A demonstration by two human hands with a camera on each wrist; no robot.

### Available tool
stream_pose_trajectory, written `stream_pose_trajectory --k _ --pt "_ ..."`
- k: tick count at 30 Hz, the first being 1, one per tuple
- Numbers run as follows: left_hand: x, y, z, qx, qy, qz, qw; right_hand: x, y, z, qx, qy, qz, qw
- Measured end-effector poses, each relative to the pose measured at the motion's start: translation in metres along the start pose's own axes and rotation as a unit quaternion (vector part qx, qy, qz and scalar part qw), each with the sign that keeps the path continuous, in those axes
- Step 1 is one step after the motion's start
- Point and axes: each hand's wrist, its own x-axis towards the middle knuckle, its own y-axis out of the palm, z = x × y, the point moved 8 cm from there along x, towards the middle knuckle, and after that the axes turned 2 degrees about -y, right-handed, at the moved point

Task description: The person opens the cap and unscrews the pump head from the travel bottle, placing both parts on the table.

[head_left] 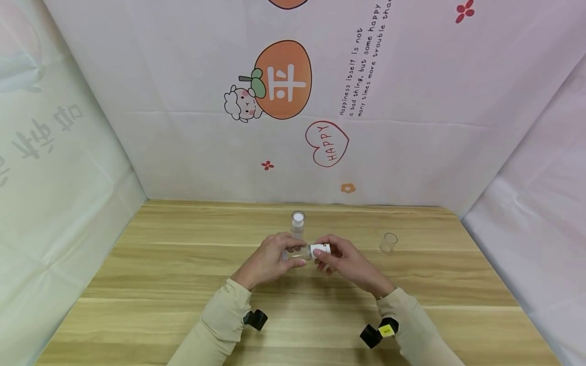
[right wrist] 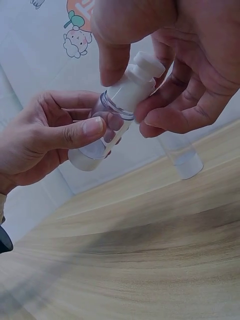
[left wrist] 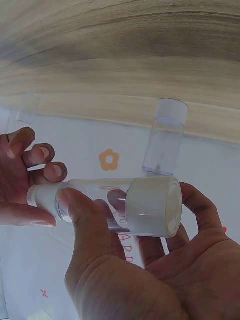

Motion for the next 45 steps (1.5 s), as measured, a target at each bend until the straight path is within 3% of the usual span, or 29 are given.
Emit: stream_pose_trajectory --k 10,20,29,35,45 --pt "0.001 -0.001 0.000 -0.001 0.003 0.003 1.0000 0.001 0.000 0.006 -0.001 -0.049 0.005 0.999" --pt "0.000 -0.001 -0.001 0.004 -0.004 0.007 1.0000 0.002 0.000 0.009 -0.014 -0.055 -0.015 0.998" --pt "-0.001 -0.001 -0.001 0.006 -0.004 0.005 1.0000 0.000 0.000 0.003 -0.040 -0.018 0.004 0.999" --pt "-0.002 -0.001 0.000 -0.015 -0.006 0.008 0.9998 -0.001 -0.001 0.005 -0.033 -0.031 -0.002 0.999" --pt "-0.002 0.001 0.001 -0.016 -0.003 0.018 0.9997 0.000 -0.004 0.013 -0.081 -0.073 -0.017 0.994"
